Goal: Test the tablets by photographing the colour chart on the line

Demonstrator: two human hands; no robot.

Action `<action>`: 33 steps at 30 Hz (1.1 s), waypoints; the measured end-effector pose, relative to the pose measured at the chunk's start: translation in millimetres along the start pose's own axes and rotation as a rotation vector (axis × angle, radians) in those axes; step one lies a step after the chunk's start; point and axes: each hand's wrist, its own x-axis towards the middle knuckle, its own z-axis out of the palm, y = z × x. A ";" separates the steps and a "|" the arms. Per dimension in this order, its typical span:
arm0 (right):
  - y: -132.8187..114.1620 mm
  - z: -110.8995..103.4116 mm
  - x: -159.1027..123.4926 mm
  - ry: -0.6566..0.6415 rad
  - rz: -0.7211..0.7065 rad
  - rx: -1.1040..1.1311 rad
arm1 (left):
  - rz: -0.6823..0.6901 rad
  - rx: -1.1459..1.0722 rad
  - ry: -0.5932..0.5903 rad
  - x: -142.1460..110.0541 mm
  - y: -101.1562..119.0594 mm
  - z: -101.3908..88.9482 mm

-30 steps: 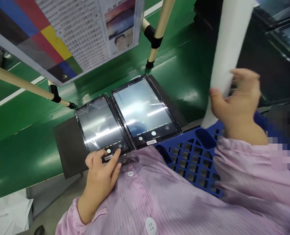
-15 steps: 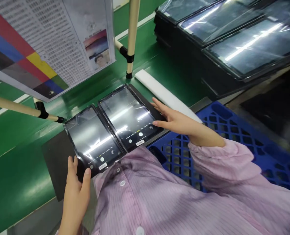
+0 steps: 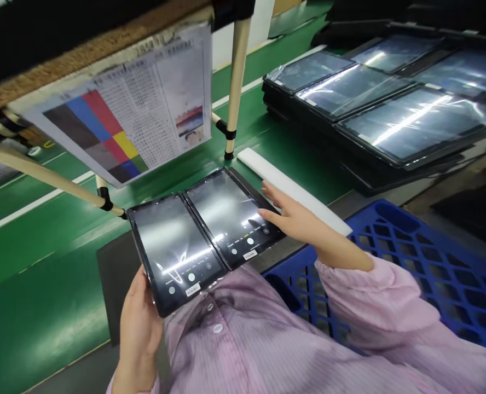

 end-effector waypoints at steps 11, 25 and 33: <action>-113.4 66.1 -17.0 -0.100 -0.530 0.126 | 0.176 -0.243 -0.156 -13.6 11.1 -8.0; -138.4 89.0 20.9 -0.142 -0.139 0.995 | 1.084 0.474 -0.036 6.1 2.8 24.4; -140.6 84.1 17.9 -0.182 -0.129 1.055 | 1.199 0.886 0.200 0.9 -1.9 36.7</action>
